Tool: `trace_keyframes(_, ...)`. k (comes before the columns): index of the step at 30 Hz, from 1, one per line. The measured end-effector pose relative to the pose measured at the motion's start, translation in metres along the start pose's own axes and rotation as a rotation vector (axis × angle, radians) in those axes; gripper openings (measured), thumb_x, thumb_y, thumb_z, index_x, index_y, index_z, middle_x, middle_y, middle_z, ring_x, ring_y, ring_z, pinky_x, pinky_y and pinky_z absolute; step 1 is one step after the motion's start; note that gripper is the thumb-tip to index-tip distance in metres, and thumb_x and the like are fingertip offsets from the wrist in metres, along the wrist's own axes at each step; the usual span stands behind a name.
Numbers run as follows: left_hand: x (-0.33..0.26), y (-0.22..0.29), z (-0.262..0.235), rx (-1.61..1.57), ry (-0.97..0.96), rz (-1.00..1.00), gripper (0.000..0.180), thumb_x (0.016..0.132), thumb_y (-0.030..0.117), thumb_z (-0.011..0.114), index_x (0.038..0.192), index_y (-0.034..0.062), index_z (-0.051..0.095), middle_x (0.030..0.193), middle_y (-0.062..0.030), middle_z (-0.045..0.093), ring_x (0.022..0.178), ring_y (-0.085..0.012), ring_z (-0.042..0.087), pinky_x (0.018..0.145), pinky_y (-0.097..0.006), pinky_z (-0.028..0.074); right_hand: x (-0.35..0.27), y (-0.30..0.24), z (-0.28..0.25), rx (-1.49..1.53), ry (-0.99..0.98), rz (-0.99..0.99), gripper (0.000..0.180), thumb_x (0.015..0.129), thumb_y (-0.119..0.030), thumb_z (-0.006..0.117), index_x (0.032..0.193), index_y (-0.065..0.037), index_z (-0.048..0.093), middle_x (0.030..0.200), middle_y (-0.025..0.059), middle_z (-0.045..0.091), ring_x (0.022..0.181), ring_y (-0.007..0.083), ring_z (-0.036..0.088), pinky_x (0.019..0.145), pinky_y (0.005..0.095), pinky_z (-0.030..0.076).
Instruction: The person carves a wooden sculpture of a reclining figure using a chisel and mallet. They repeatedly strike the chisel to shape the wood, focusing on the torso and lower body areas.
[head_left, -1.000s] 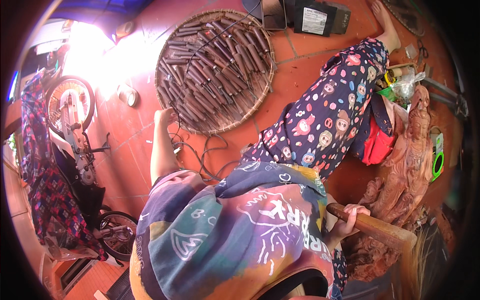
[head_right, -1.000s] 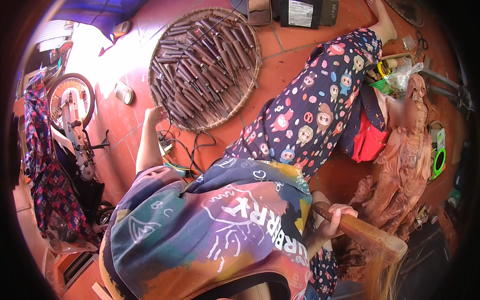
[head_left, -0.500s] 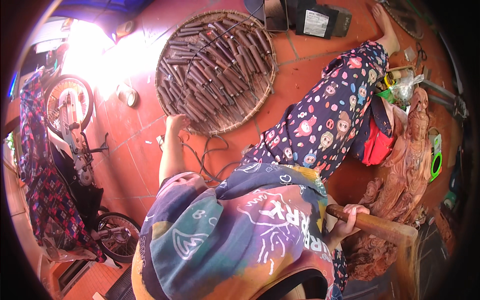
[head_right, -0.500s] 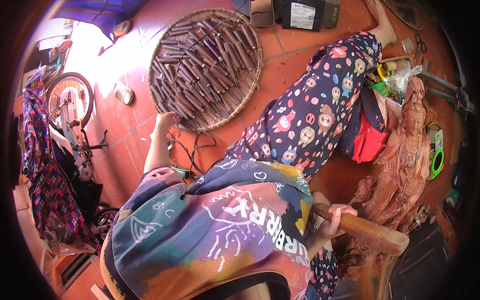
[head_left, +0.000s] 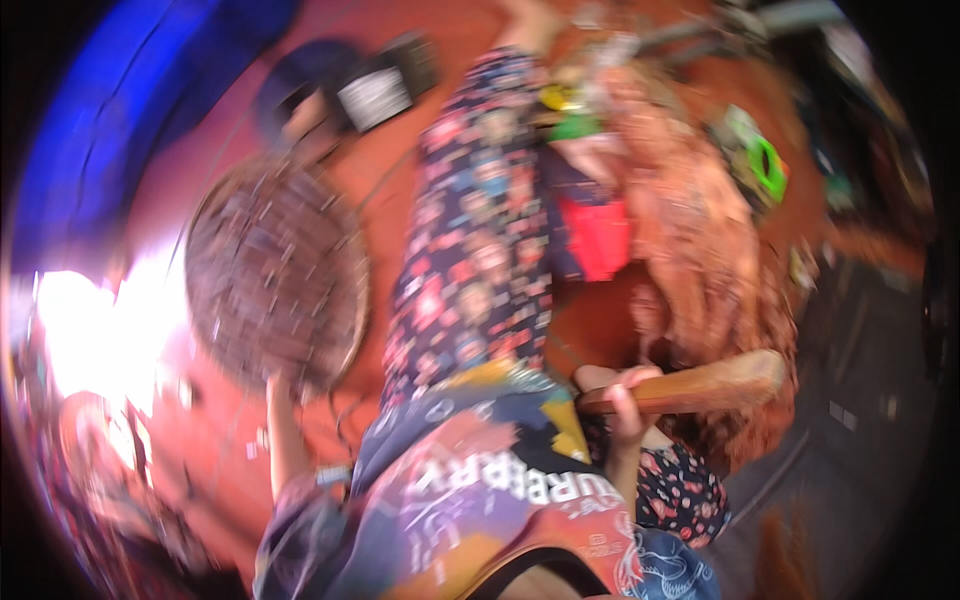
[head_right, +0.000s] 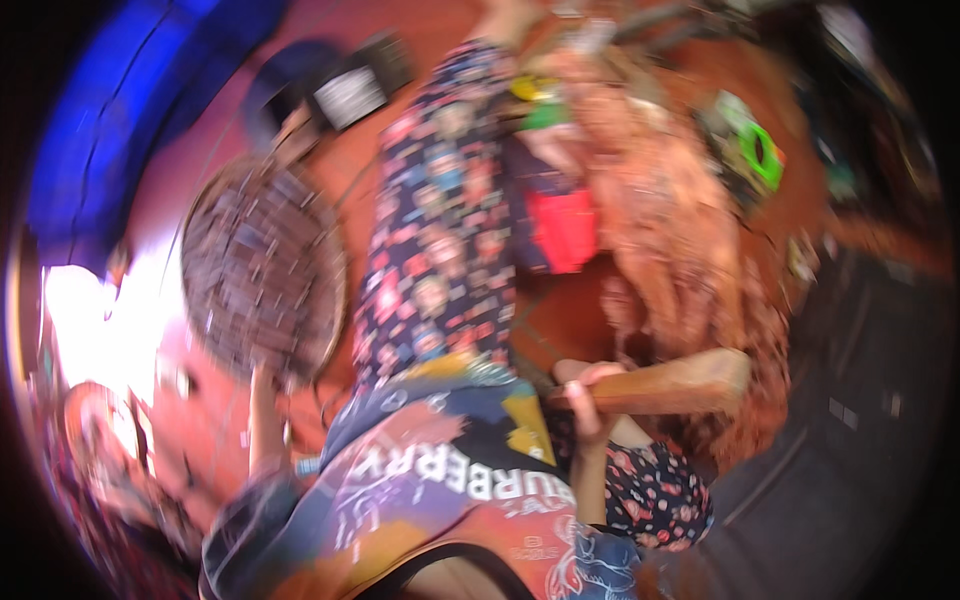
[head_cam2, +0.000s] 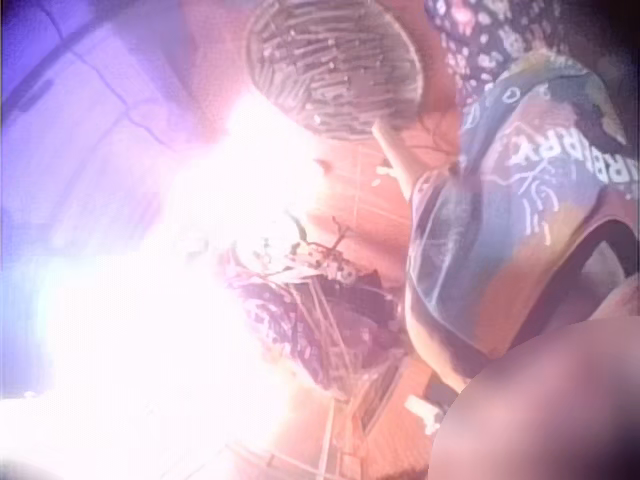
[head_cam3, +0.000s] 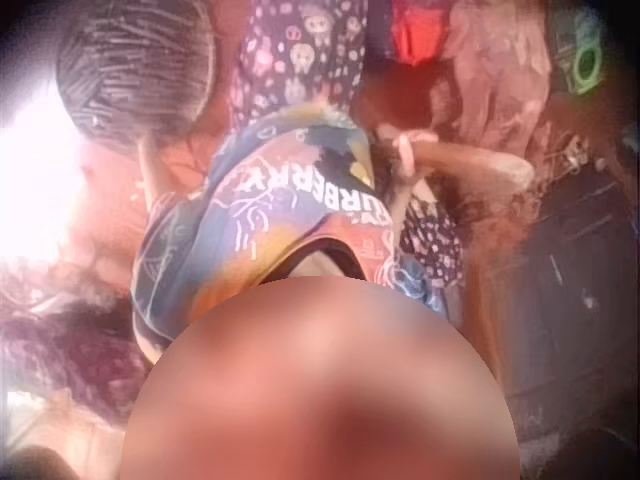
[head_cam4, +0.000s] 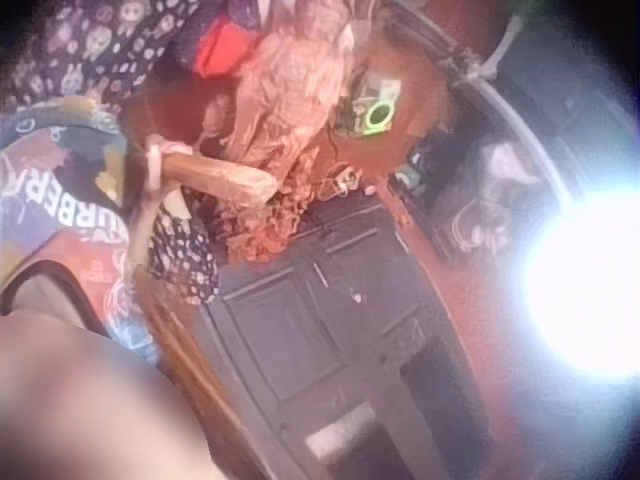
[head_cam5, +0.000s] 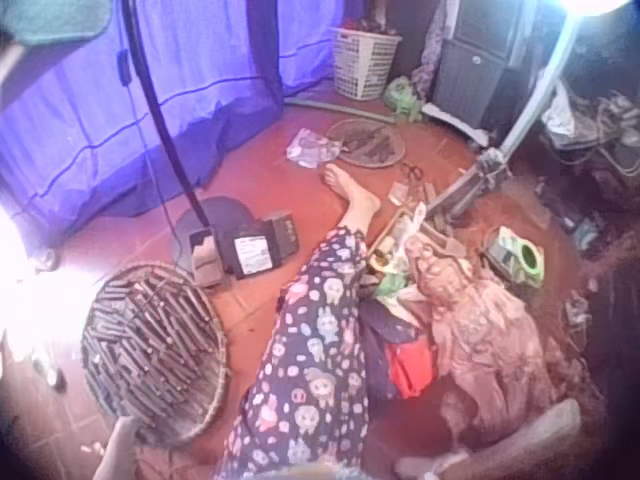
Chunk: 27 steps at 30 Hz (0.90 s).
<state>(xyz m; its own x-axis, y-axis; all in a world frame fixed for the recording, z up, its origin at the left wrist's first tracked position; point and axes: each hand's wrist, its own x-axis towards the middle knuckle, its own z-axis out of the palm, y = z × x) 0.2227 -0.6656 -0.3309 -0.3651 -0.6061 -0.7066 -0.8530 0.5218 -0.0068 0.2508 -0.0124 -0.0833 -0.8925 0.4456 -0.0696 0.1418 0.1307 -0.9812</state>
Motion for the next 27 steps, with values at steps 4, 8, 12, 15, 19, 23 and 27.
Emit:
trace_keyframes(4,-0.147,0.151,-0.045,-0.79,-0.129,0.233,0.027,0.092,0.033,0.051,0.107,0.0099,0.052,0.06,0.0014,0.039,0.047,-0.0069,0.042,0.041,-0.019,0.03,0.006,-0.022,-0.003,0.219,0.063,0.173,0.024,0.07,0.002,0.066,0.082,-0.007,0.046,0.073,0.0044,0.05,0.067,0.0131,0.049,0.066,0.0264,0.042)
trace_keyframes(8,-0.364,0.375,-0.061,-0.434,-0.173,1.071,0.036,0.096,0.031,0.046,0.123,0.0073,0.046,0.081,0.0017,0.051,0.065,-0.005,0.047,0.055,-0.015,0.038,0.006,-0.023,-0.019,0.407,0.103,0.101,0.026,0.07,0.005,0.066,0.083,-0.006,0.046,0.072,0.0045,0.05,0.066,0.0125,0.05,0.063,0.0249,0.045)
trace_keyframes(12,-0.505,0.481,-0.026,0.02,-0.641,2.136,0.028,0.086,0.026,0.055,0.107,0.0065,0.058,0.092,-0.012,0.064,0.081,-0.0277,0.064,0.07,-0.034,0.052,0.012,-0.03,-0.022,0.504,0.201,0.091,0.027,0.072,0.0,0.068,0.084,-0.006,0.045,0.076,0.0061,0.053,0.066,0.0123,0.051,0.066,0.0262,0.047)
trace_keyframes(15,-0.566,0.498,0.032,0.214,-0.883,2.385,0.033,0.079,0.039,0.064,0.083,0.007,0.059,0.074,-0.0063,0.061,0.063,-0.0229,0.06,0.056,-0.034,0.048,0.016,-0.026,-0.028,0.47,0.25,0.091,0.027,0.073,0.0,0.068,0.085,-0.006,0.045,0.077,0.0063,0.053,0.067,0.0125,0.051,0.066,0.0264,0.047)
trace_keyframes(19,-0.591,0.511,0.09,0.124,-0.863,2.413,0.037,0.08,0.037,0.06,0.058,0.0071,0.058,0.057,-0.0058,0.055,0.053,-0.0235,0.057,0.049,-0.035,0.045,0.017,-0.019,-0.032,0.403,0.29,0.123,0.027,0.073,0.0,0.068,0.086,-0.006,0.045,0.078,0.0066,0.053,0.068,0.0129,0.051,0.067,0.0267,0.047)
trace_keyframes(23,-0.591,0.516,0.111,-0.059,-0.802,2.371,0.035,0.079,0.036,0.06,0.055,0.0089,0.058,0.055,-0.0048,0.054,0.051,-0.0233,0.056,0.048,-0.036,0.045,0.018,-0.01,-0.034,0.362,0.315,0.147,0.027,0.073,0.0,0.067,0.087,-0.006,0.045,0.079,0.0068,0.053,0.069,0.0132,0.051,0.068,0.027,0.047)
trace_keyframes(27,-0.588,0.517,0.123,-0.182,-0.802,2.355,0.032,0.076,0.035,0.063,0.056,0.0103,0.058,0.056,-0.0026,0.052,0.055,-0.0211,0.055,0.051,-0.034,0.044,0.019,-0.006,-0.034,0.326,0.34,0.157,0.027,0.074,0.0,0.067,0.088,-0.006,0.045,0.08,0.0071,0.053,0.07,0.0135,0.051,0.069,0.0273,0.046)
